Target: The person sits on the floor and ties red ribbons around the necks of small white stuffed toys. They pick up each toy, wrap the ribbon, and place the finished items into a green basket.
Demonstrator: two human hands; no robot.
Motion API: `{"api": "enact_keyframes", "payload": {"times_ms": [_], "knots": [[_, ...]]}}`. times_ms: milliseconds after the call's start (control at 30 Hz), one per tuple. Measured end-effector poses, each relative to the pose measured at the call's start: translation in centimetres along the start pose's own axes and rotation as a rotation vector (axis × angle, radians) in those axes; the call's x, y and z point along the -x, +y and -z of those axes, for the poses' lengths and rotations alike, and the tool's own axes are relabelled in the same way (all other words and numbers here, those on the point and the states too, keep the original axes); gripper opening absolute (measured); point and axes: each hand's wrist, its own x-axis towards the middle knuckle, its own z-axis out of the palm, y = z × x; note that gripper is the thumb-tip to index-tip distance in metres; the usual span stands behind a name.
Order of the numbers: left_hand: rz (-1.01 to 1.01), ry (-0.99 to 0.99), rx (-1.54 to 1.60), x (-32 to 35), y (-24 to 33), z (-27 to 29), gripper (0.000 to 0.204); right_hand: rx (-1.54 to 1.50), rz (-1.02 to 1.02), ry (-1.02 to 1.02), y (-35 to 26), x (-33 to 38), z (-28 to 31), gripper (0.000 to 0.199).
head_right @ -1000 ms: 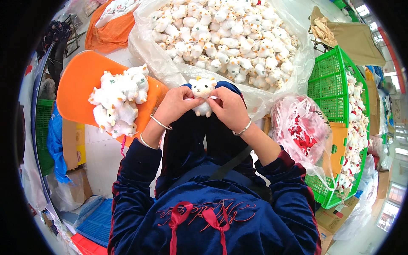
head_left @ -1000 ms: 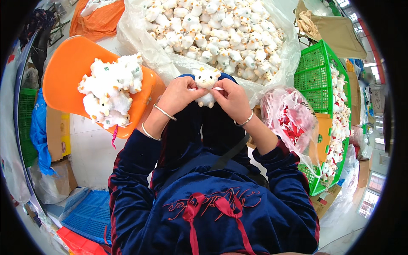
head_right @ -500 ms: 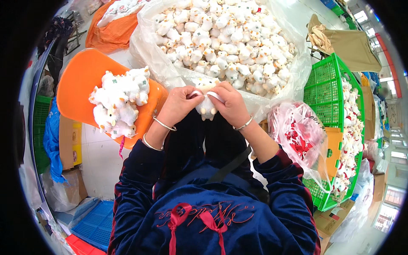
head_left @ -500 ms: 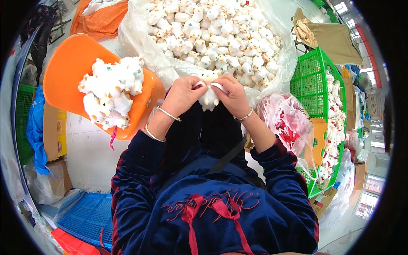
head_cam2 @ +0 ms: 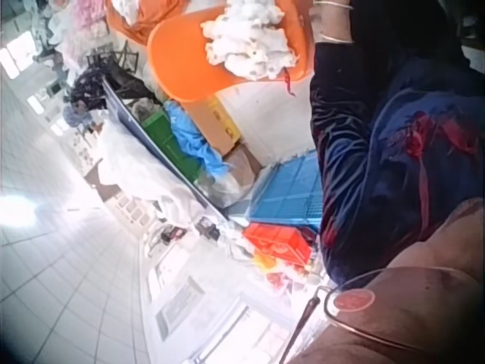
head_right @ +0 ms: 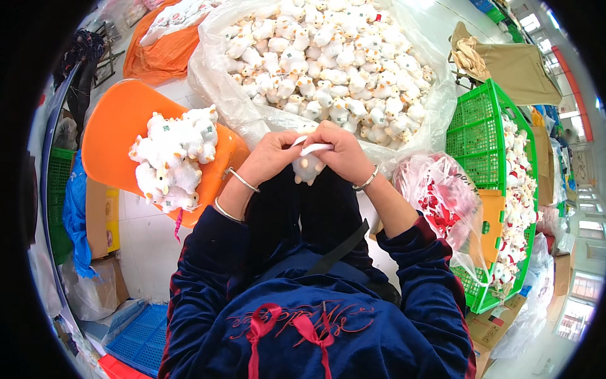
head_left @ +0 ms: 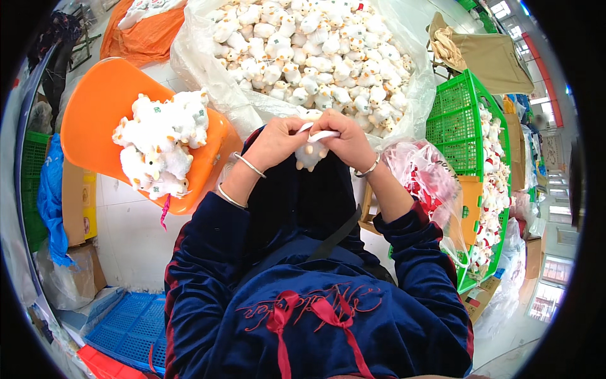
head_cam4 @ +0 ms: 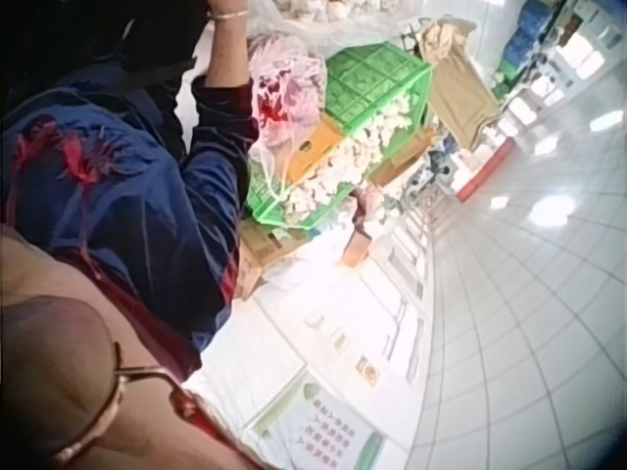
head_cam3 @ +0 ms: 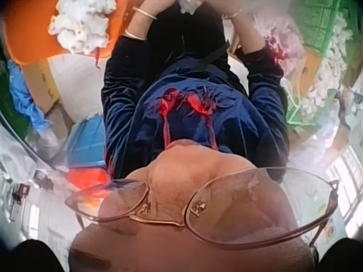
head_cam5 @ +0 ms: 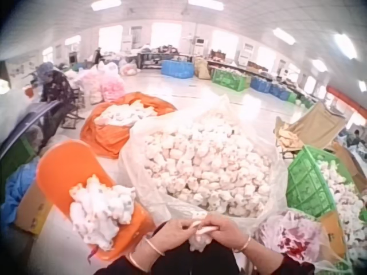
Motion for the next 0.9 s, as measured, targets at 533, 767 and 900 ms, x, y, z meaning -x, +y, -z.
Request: {"api": "enact_keyframes", "payload": {"times_ms": [533, 767, 900], "knots": [[-0.030, 0.135, -0.352, -0.6, 0.2, -2.1, 0.018, -0.036, -0.246, 0.044, -1.1, -1.4, 0.8, 0.017], [-0.193, 0.221, -0.216, 0.2, 0.8, -2.6, 0.016, -0.343, -0.246, 0.347, 1.0, -1.1, 0.1, 0.017], [-0.309, 0.280, -0.362, 0.0, 0.3, -2.7, 0.015, -0.505, -0.435, 0.343, 0.5, -1.5, 1.1, 0.017]]}}
